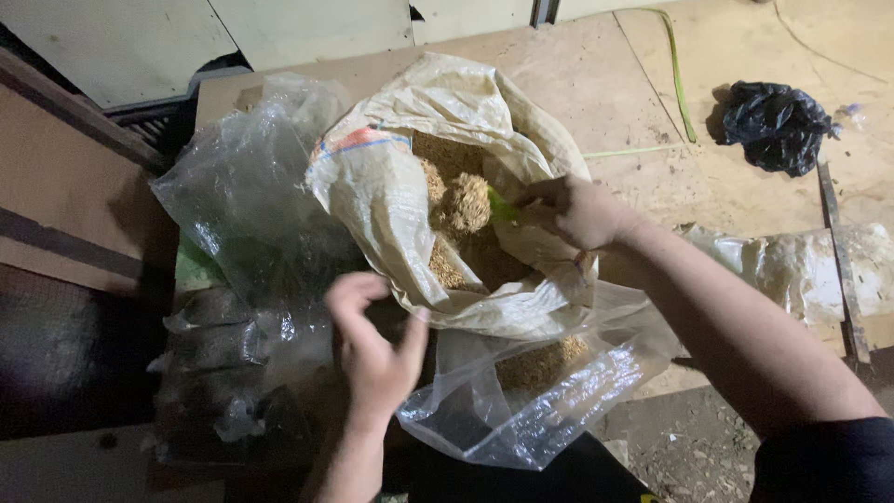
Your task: The person scoops grain from a large sack using a green scoop and pours it into a clear plastic bag. The person repeatedly scoops and transfers the grain, filling the bag over time.
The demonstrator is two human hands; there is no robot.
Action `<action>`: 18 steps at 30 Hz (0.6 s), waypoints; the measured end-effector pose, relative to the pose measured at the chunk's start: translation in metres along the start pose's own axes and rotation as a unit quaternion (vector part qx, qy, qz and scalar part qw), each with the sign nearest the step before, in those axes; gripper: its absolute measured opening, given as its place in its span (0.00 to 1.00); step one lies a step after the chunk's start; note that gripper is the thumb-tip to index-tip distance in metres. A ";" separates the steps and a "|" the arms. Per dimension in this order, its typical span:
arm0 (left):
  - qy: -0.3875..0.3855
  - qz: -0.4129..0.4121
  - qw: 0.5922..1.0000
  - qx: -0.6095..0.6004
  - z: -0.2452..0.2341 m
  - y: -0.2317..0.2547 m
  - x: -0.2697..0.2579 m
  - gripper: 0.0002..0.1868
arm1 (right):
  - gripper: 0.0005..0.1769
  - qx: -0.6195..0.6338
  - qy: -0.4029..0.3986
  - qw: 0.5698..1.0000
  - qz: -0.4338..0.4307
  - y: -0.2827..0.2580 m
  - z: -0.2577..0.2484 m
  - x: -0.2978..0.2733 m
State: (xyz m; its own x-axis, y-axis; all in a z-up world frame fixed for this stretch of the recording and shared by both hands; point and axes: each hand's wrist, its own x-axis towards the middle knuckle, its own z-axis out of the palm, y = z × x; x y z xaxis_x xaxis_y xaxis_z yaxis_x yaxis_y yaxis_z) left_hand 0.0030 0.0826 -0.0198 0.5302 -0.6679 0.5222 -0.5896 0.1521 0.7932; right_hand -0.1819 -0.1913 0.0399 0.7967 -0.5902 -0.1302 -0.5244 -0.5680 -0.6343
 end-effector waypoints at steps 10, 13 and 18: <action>-0.301 0.124 0.906 0.270 0.045 0.048 0.004 0.26 | 0.15 -0.056 0.024 0.986 -0.157 0.006 -0.027 -0.031; -0.342 0.082 0.899 0.262 0.051 0.044 0.020 0.07 | 0.16 0.016 0.011 1.000 -0.006 0.002 -0.034 -0.046; -0.328 -0.001 0.917 0.227 0.043 0.024 0.048 0.07 | 0.17 -0.012 -0.017 0.997 0.076 -0.013 -0.046 -0.077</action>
State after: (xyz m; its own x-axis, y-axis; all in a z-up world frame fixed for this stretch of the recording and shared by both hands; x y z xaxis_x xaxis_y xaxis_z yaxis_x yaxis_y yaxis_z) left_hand -0.0116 0.0230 0.0113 0.1382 -0.9852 0.1015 -0.8612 -0.0689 0.5035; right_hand -0.2502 -0.1651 0.0930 0.7173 -0.6506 -0.2492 -0.6465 -0.4882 -0.5863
